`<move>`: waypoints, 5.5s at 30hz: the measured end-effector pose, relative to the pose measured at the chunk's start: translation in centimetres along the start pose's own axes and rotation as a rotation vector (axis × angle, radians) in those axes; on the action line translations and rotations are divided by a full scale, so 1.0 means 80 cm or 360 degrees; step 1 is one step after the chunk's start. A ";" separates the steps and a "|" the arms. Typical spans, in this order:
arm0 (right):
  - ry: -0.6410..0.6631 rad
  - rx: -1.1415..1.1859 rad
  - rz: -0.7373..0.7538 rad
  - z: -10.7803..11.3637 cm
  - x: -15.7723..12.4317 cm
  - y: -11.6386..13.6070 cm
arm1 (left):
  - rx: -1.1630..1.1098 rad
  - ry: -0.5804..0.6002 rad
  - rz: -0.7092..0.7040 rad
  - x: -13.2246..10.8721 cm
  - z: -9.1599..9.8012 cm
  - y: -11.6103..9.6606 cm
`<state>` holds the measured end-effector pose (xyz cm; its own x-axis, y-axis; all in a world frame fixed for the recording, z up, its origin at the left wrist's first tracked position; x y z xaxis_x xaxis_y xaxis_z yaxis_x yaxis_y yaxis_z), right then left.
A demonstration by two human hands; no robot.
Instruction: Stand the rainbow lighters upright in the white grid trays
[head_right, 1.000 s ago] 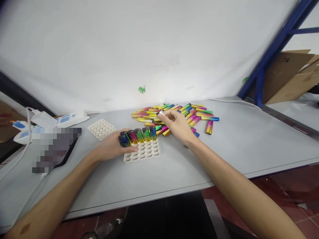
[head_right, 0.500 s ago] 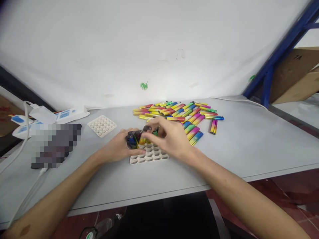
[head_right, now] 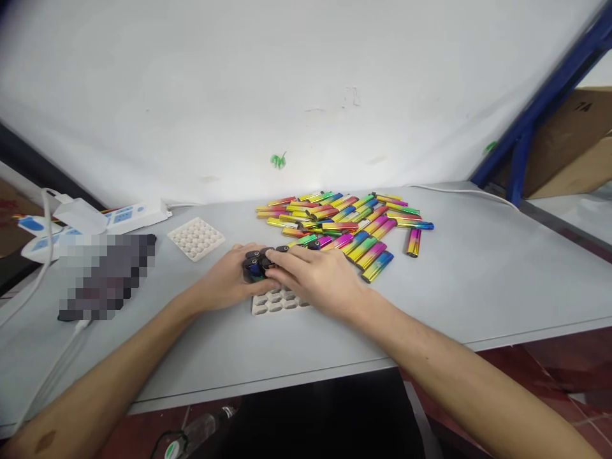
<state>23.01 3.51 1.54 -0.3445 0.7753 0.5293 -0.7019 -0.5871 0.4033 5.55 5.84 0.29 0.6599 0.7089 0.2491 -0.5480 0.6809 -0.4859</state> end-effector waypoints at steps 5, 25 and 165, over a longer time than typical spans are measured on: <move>-0.0105 -0.0006 0.0035 0.010 0.002 -0.001 | 0.0029 -0.0025 0.0001 0.001 0.001 0.002; 0.0286 -0.0927 -0.1170 0.038 0.018 -0.104 | 0.0002 -0.0112 0.0333 -0.013 0.029 0.035; -0.0547 -0.0117 0.0004 0.034 0.012 -0.022 | -0.0190 -0.0191 0.0208 -0.002 0.003 0.007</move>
<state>25.60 4.65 3.40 -0.1249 0.6429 0.7557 -0.7487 -0.5609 0.3534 5.00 6.16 0.18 0.5175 0.8114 0.2717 -0.5556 0.5601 -0.6144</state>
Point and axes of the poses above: each hand's wrist, its own x-axis towards the middle knuckle, its own z-axis out of the back of the hand, y = z × x, the point moved 4 cm from there along x, towards the middle knuckle, and after that the axes turned 12 degrees about -z, right-handed, at the moved point
